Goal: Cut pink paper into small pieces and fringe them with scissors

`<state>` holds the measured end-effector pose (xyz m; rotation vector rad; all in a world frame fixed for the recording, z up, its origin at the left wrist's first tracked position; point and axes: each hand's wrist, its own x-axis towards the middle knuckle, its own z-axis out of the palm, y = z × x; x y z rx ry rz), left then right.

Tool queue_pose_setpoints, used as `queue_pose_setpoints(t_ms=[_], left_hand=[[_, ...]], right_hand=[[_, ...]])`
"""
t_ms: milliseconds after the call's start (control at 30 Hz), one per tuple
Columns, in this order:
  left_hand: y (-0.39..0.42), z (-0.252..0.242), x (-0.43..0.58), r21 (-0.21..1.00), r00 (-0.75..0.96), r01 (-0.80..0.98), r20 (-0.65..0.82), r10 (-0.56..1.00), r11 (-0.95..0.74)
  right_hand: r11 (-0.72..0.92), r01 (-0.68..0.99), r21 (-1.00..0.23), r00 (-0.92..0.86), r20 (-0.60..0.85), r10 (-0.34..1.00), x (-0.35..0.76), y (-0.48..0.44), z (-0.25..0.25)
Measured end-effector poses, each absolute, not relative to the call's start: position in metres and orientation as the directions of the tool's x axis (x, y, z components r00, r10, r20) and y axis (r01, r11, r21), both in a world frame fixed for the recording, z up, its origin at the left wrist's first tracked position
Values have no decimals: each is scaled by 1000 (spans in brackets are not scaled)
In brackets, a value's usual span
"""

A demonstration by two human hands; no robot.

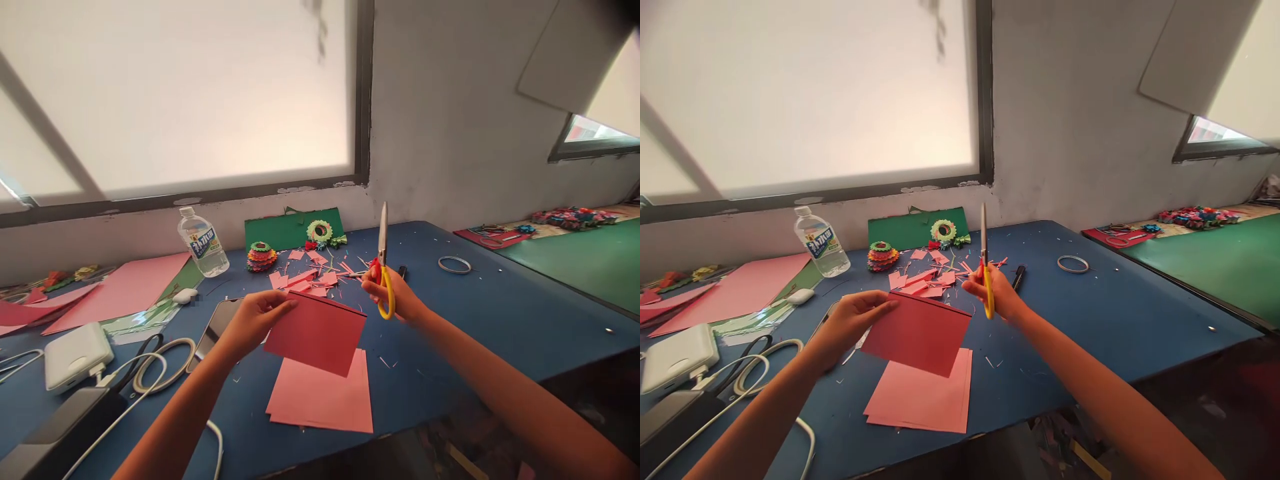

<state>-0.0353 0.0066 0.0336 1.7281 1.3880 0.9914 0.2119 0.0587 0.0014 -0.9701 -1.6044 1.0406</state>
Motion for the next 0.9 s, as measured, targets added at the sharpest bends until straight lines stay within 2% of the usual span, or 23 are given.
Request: queue_pose_setpoints(t_ms=[67, 167, 233, 300, 367, 467, 567, 633, 700, 767, 900], left_hand=[[14, 48, -32, 895, 164, 412, 115, 980, -174], [24, 62, -26, 889, 179, 420, 117, 977, -183], [29, 64, -21, 859, 17, 434, 294, 956, -272], [29, 57, -14, 796, -237, 452, 543, 805, -404], [26, 43, -5, 746, -369, 431, 659, 656, -507], [18, 15, 9, 830, -185, 226, 551, 814, -510], [13, -5, 13, 875, 142, 261, 383, 913, -408], [13, -11, 10, 875, 258, 271, 335, 906, -401], [13, -12, 4, 875, 238, 269, 346, 908, -403], [14, -7, -3, 853, 148, 313, 390, 909, -417], [14, 5, -16, 736, -8, 465, 559, 829, -492]], right_hand=[[302, 62, -951, -329, 266, 906, 200, 56, 13], [181, -17, -983, -467, 168, 868, 187, 56, 21], [153, -89, -984, -445, 176, 878, 183, 59, 22], [194, -177, -965, -336, 244, 909, 182, 61, 20], [235, -265, -935, -222, 296, 929, 181, 63, 17], [250, -344, -905, -141, 313, 939, 181, 63, 9], [202, -395, -896, -150, 281, 948, 180, 60, 1], [162, -429, -889, -165, 254, 953, 181, 59, -2], [135, -425, -895, -173, 227, 959, 184, 59, -3], [131, -378, -917, -181, 212, 960, 188, 61, -3], [125, -225, -966, -243, 180, 953, 191, 68, -4]])
